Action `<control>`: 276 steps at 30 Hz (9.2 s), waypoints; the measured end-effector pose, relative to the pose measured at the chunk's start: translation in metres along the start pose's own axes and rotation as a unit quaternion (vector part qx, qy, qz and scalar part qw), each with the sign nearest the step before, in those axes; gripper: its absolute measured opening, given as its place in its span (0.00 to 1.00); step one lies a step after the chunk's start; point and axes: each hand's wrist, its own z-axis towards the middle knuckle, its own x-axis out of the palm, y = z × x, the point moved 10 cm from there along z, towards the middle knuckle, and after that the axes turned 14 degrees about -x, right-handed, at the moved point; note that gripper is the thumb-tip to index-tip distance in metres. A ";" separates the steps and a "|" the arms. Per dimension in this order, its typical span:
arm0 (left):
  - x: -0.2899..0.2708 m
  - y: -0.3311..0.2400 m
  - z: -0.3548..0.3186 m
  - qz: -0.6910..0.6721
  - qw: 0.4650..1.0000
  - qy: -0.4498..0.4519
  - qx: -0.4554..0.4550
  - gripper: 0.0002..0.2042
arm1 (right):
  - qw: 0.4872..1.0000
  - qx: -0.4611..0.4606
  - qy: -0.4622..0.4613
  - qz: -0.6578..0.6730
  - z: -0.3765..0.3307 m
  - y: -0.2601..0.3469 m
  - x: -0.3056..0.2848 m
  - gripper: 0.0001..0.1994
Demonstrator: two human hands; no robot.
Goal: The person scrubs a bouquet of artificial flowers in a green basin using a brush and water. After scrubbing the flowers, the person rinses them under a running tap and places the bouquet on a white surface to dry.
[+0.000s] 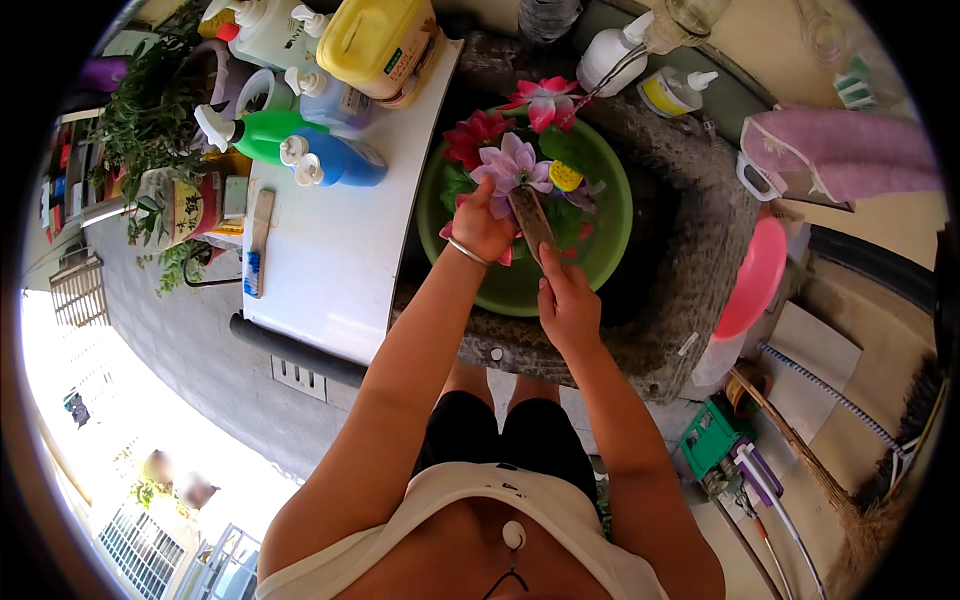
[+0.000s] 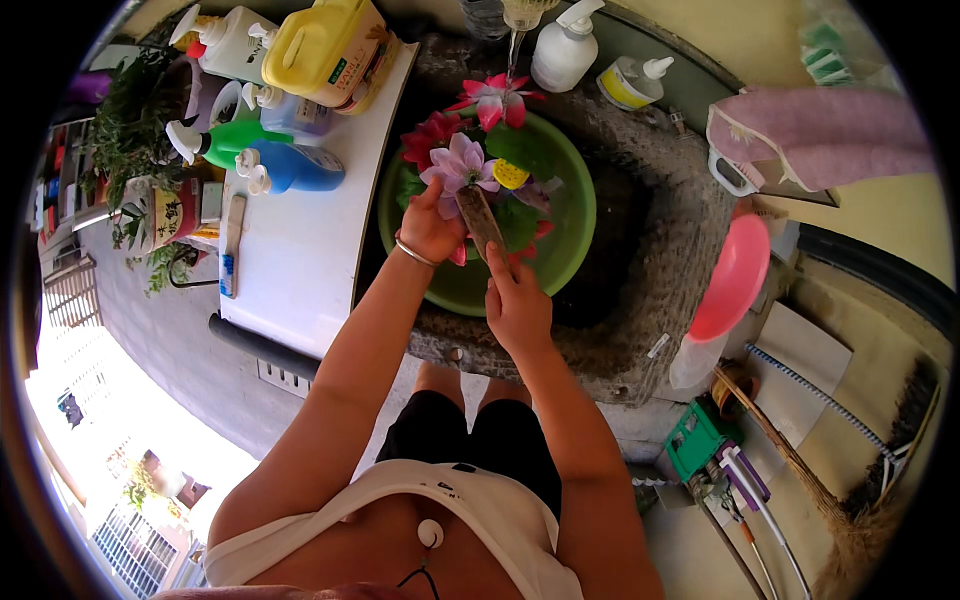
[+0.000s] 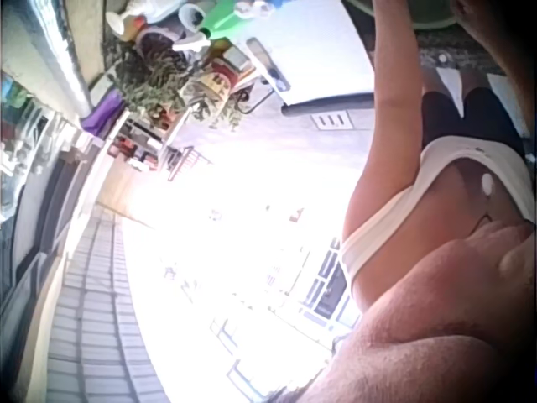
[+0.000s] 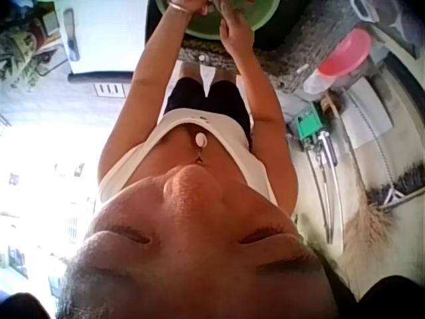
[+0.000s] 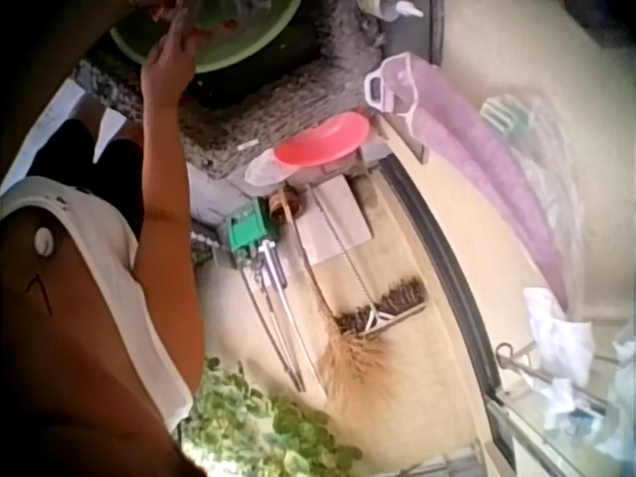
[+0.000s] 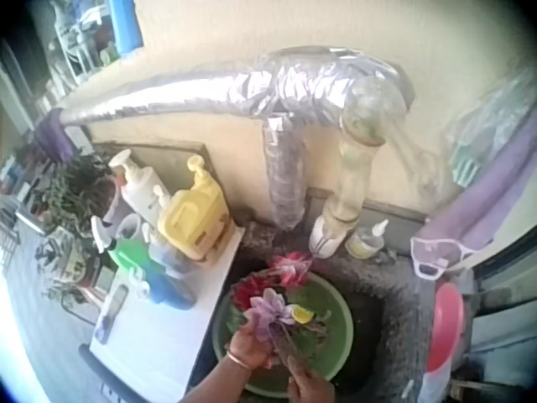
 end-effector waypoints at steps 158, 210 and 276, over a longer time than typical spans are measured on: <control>0.140 0.036 0.030 0.970 0.206 -0.074 0.108 0.21 | 0.723 0.404 -0.232 0.511 -0.005 -0.105 0.068 0.14; 0.000 0.000 -0.022 0.469 0.771 -0.288 -0.319 0.26 | 0.904 0.310 -0.182 0.231 0.012 -0.161 0.039 0.16; -0.001 0.013 -0.033 0.369 0.899 -0.084 -0.220 0.35 | 0.985 0.066 -0.068 0.141 0.019 -0.011 -0.029 0.25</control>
